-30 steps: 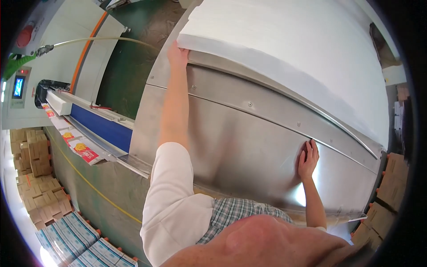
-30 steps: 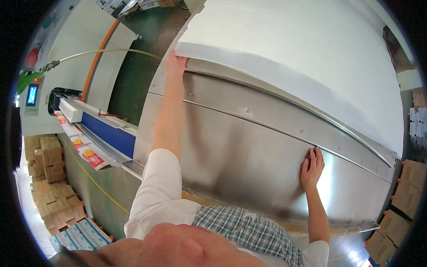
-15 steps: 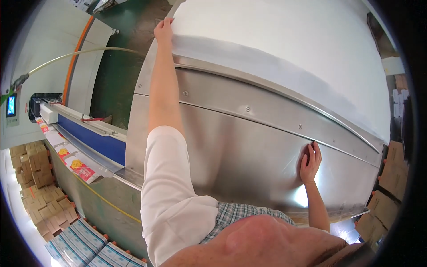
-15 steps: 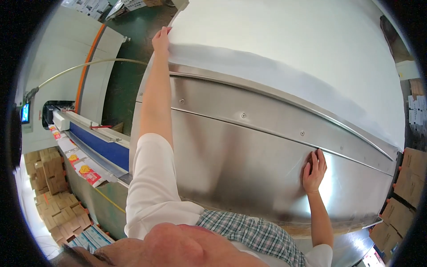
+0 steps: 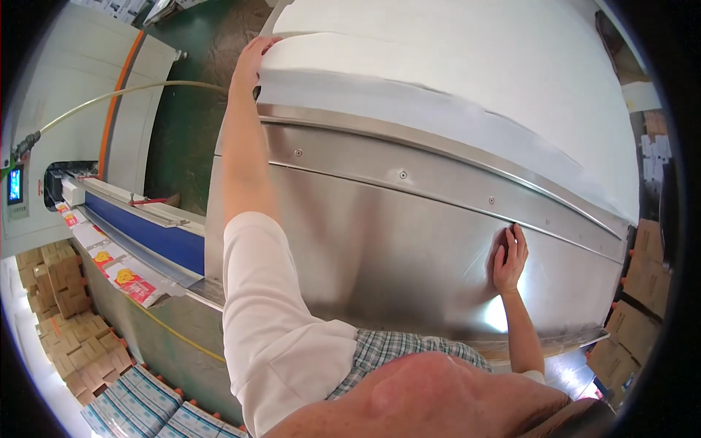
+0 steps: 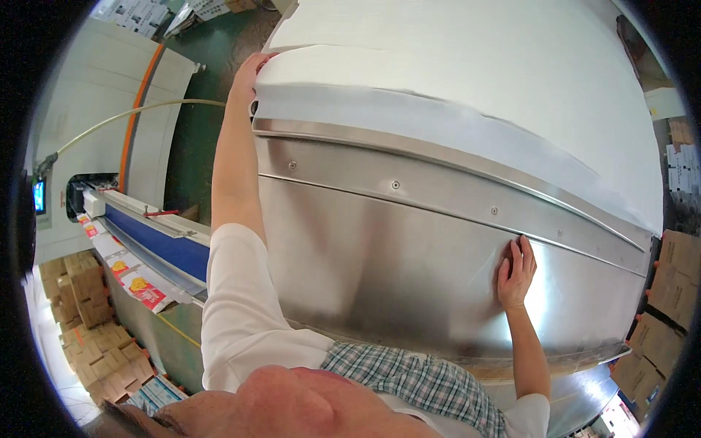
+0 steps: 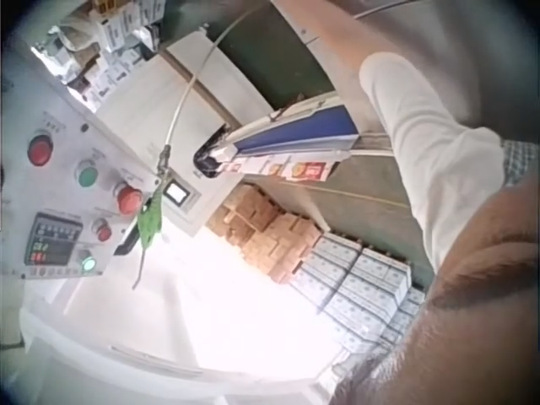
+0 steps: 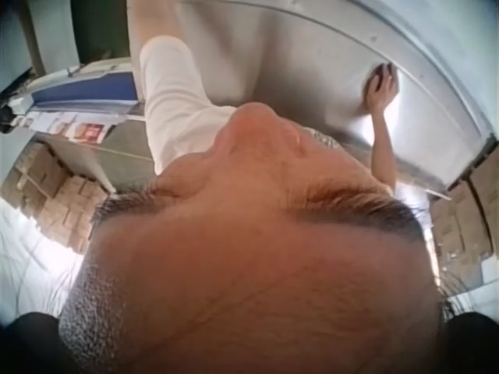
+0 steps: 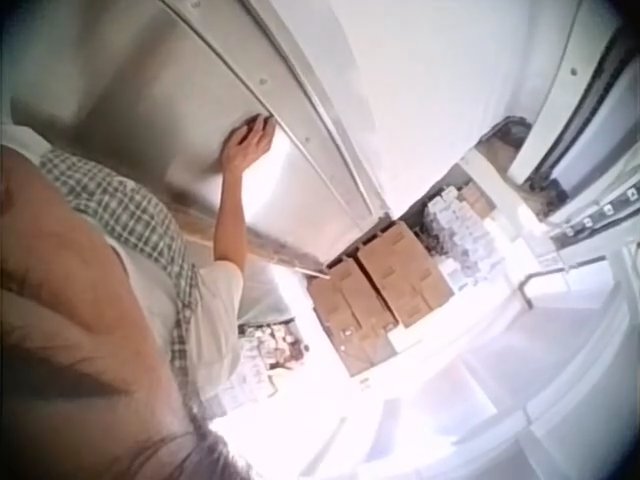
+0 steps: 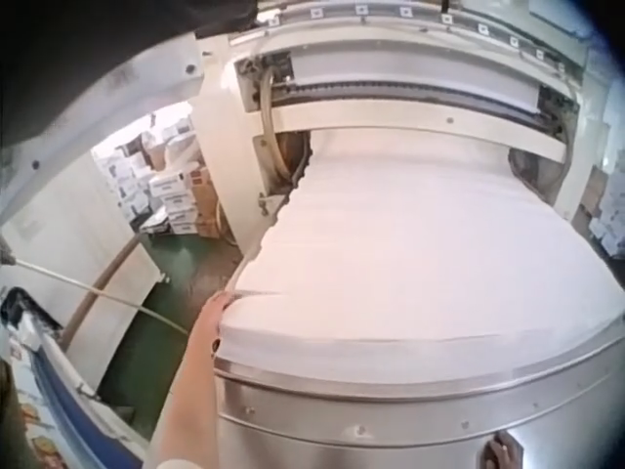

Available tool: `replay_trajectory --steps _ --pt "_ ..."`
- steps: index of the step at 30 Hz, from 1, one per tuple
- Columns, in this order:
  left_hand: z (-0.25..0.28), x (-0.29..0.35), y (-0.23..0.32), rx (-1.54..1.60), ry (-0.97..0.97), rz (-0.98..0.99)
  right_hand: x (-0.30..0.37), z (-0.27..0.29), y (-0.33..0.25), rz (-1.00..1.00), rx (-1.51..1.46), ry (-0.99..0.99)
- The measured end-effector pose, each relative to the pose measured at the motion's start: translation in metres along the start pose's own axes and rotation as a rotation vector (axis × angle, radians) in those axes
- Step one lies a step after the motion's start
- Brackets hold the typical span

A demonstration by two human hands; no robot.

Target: Operating a machine to process and align large sheets of white paper in a mill.

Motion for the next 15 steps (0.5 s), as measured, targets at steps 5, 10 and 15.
replay_trajectory --steps 5,10,15 --pt "-0.024 -0.003 0.026 -0.921 -0.134 -0.098 -0.001 0.002 0.000 -0.017 -0.017 0.002" --pt "-0.157 0.026 0.027 -1.570 -0.622 -0.090 -0.001 0.006 0.003 -0.040 -0.053 0.028" --pt "-0.228 0.057 -0.009 -1.444 -0.769 -0.153 -0.015 0.008 0.003 -0.062 -0.163 0.103"
Point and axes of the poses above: each hand's wrist, its own x-axis away from the middle knuckle, its own z-axis out of the back of the hand, y = z × x, the point moved 2 cm from there along -x, towards the middle knuckle, and after that the axes turned 15 degrees about x, right-handed, at the moved point
